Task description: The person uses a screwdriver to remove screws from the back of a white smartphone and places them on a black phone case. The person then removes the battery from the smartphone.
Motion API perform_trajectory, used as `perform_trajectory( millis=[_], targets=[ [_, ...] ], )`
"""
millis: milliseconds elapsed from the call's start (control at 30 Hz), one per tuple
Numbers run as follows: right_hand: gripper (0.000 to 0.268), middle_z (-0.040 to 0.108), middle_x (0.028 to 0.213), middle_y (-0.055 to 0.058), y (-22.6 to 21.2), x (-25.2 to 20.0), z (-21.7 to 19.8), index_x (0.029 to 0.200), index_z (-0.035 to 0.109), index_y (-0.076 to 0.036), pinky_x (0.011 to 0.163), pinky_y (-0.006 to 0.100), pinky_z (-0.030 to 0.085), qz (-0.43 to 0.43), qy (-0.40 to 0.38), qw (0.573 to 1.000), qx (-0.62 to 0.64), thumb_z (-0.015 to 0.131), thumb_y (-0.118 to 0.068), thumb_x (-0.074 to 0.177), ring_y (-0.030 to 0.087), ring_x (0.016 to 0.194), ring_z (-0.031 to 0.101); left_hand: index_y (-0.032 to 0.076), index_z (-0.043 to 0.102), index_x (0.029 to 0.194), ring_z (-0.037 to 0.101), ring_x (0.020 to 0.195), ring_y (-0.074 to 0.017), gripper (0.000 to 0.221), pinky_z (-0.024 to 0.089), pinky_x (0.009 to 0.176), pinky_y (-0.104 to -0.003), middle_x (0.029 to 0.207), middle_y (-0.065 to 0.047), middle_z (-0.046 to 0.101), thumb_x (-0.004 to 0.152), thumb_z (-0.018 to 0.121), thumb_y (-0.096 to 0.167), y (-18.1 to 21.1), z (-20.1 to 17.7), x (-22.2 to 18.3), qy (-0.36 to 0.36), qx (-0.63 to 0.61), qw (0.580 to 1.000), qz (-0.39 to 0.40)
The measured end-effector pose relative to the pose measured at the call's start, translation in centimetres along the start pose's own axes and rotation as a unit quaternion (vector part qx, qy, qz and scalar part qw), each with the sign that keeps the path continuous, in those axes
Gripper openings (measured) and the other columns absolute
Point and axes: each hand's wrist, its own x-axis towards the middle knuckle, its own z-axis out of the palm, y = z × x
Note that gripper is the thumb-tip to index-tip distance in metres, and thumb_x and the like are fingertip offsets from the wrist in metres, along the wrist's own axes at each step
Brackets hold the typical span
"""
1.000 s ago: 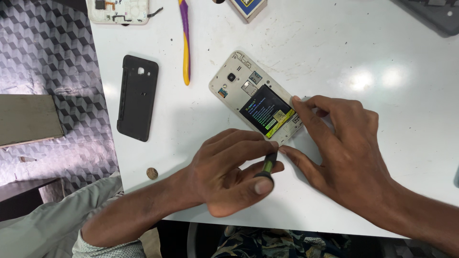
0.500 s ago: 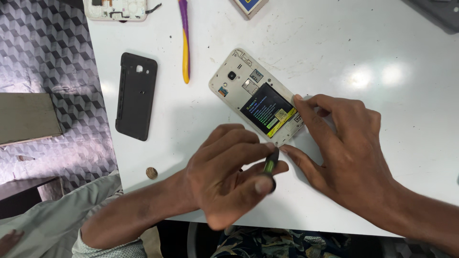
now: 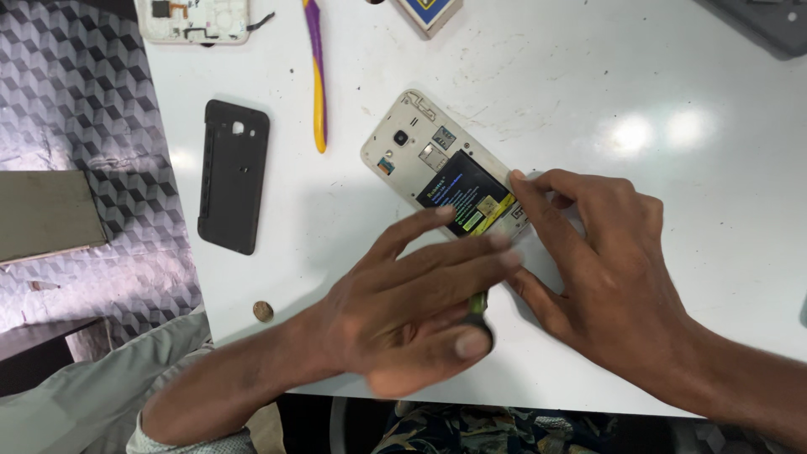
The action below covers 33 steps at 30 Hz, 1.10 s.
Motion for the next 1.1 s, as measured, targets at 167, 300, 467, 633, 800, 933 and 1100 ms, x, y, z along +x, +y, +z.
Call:
perform_trajectory(
  millis=[167,300,467,633,800,933,1100],
  targets=[
    [0.081,0.050,0.134,0.020,0.0,0.0,0.1,0.147,0.049,0.003,0.089,0.049,0.035,-0.003,0.004,1.000,0.003,0.081,-0.035,0.082,0.029,0.112,0.050,0.016,0.034,0.151,0.072,0.111,-0.0323,0.068,0.060,0.104,-0.055,0.111,-0.015,0.072,0.102,0.081,0.012,0.0,0.4,-0.4,0.094,-0.019,0.995,-0.006],
    [0.082,0.051,0.133,0.019,0.0,0.0,0.0,0.146,0.049,0.002,0.088,0.049,0.035,0.001,0.001,1.000,0.004,0.081,-0.035,0.080,0.029,0.114,0.050,0.016,0.042,0.119,0.076,0.109,-0.0339,0.052,0.054,0.100,-0.064,0.106,-0.014,0.080,0.088,0.083,0.008,0.0,-0.5,-0.5,-0.019,0.052,0.998,0.015],
    [0.081,0.051,0.133,0.020,0.0,0.1,0.0,0.146,0.049,0.002,0.088,0.050,0.035,-0.003,-0.001,1.000,0.001,0.081,-0.035,0.082,0.029,0.111,0.050,0.017,0.052,0.122,0.075,0.108,-0.0340,0.036,0.059,0.106,-0.057,0.103,-0.014,0.076,0.101,0.081,0.017,0.5,-0.3,-0.4,0.062,0.020,0.998,-0.017],
    [0.082,0.051,0.132,0.019,-0.1,0.0,0.0,0.147,0.049,0.001,0.089,0.050,0.035,0.002,0.000,1.000,0.000,0.081,-0.034,0.080,0.029,0.113,0.051,0.012,0.053,0.111,0.078,0.104,-0.0391,0.031,0.055,0.097,-0.068,0.100,-0.021,0.078,0.091,0.077,0.014,0.7,-1.1,0.2,-0.021,0.034,0.999,0.022],
    [0.082,0.051,0.132,0.020,-0.1,0.1,0.1,0.147,0.048,0.002,0.087,0.049,0.035,0.001,-0.003,1.000,-0.003,0.082,-0.035,0.082,0.029,0.110,0.050,0.012,0.046,0.122,0.077,0.097,-0.0336,0.042,0.063,0.099,-0.061,0.092,-0.016,0.077,0.100,0.082,0.013,0.1,0.2,-1.3,0.101,0.000,0.995,0.007],
    [0.085,0.051,0.135,0.017,-0.1,0.1,-0.1,0.147,0.050,0.001,0.089,0.047,0.036,-0.009,0.005,0.999,-0.037,0.081,-0.033,0.076,0.027,0.115,0.052,0.016,0.040,0.131,0.075,0.113,-0.0414,0.046,0.055,0.108,-0.063,0.111,-0.022,0.077,0.103,0.075,0.012,-0.1,0.0,-1.1,-0.008,0.034,0.999,0.025],
    [0.081,0.051,0.133,0.019,0.0,0.0,0.1,0.145,0.051,0.003,0.088,0.049,0.035,-0.002,0.001,1.000,0.001,0.083,-0.034,0.080,0.028,0.112,0.051,0.015,0.045,0.127,0.077,0.099,-0.0330,0.049,0.064,0.100,-0.059,0.092,-0.015,0.076,0.098,0.084,0.015,0.2,-0.2,0.7,0.117,0.004,0.993,0.002]
  ],
)
